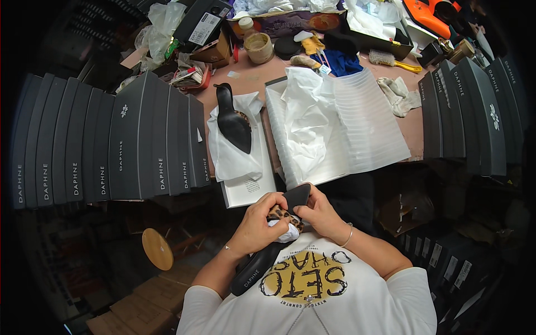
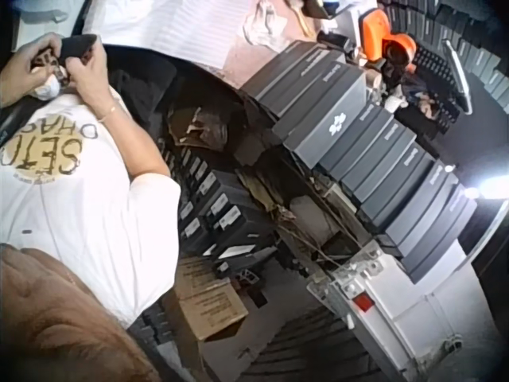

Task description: The recorder is packing various pairs of shoes into boxes using tissue paper and protective foam wrap.

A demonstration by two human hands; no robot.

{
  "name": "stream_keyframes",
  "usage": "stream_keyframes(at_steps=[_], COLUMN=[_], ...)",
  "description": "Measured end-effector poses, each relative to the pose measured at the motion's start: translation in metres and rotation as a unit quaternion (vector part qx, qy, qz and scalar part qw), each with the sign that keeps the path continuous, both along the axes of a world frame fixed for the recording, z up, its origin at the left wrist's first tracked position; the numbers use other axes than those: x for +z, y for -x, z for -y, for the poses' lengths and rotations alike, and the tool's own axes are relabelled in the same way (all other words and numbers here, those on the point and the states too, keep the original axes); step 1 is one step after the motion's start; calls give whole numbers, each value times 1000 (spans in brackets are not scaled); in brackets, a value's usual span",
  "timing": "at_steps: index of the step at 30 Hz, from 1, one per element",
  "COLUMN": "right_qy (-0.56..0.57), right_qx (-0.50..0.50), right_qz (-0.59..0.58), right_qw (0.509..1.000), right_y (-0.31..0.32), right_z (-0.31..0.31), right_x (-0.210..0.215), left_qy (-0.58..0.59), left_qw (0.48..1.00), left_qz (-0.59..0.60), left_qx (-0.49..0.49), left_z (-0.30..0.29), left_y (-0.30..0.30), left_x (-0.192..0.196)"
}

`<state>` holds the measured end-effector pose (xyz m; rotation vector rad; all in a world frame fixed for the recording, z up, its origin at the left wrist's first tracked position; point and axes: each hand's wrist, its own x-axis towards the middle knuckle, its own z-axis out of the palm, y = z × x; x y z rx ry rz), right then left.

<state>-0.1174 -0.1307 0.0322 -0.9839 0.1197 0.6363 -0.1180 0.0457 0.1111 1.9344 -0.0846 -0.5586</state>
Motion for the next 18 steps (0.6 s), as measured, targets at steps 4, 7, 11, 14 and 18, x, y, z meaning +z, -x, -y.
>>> stream_keyframes(at_steps=[4, 7, 11, 14, 18], right_qy=[10, 21, 88, 123, -82], right_qx=[-3, -24, -19, 3, -67], right_qz=[13, 29, 63, 75, -74], right_qw=[1000, 999, 994, 990, 992], right_y=[0, 0, -5, -9, -12], right_z=[-3, -7, -10, -8, -13], right_x=[-2, -4, -3, -14, -11], left_qy=[-3, -3, 14, 41, 201], left_qw=[1000, 1000, 999, 998, 966], left_qz=[10, 22, 18, -33, -72], left_qx=[6, 11, 34, 46, 143], left_z=[1, 1, 0, -2, -10], left_y=[0, 0, 3, 4, -2], left_x=[2, 0, -6, -10, -31])
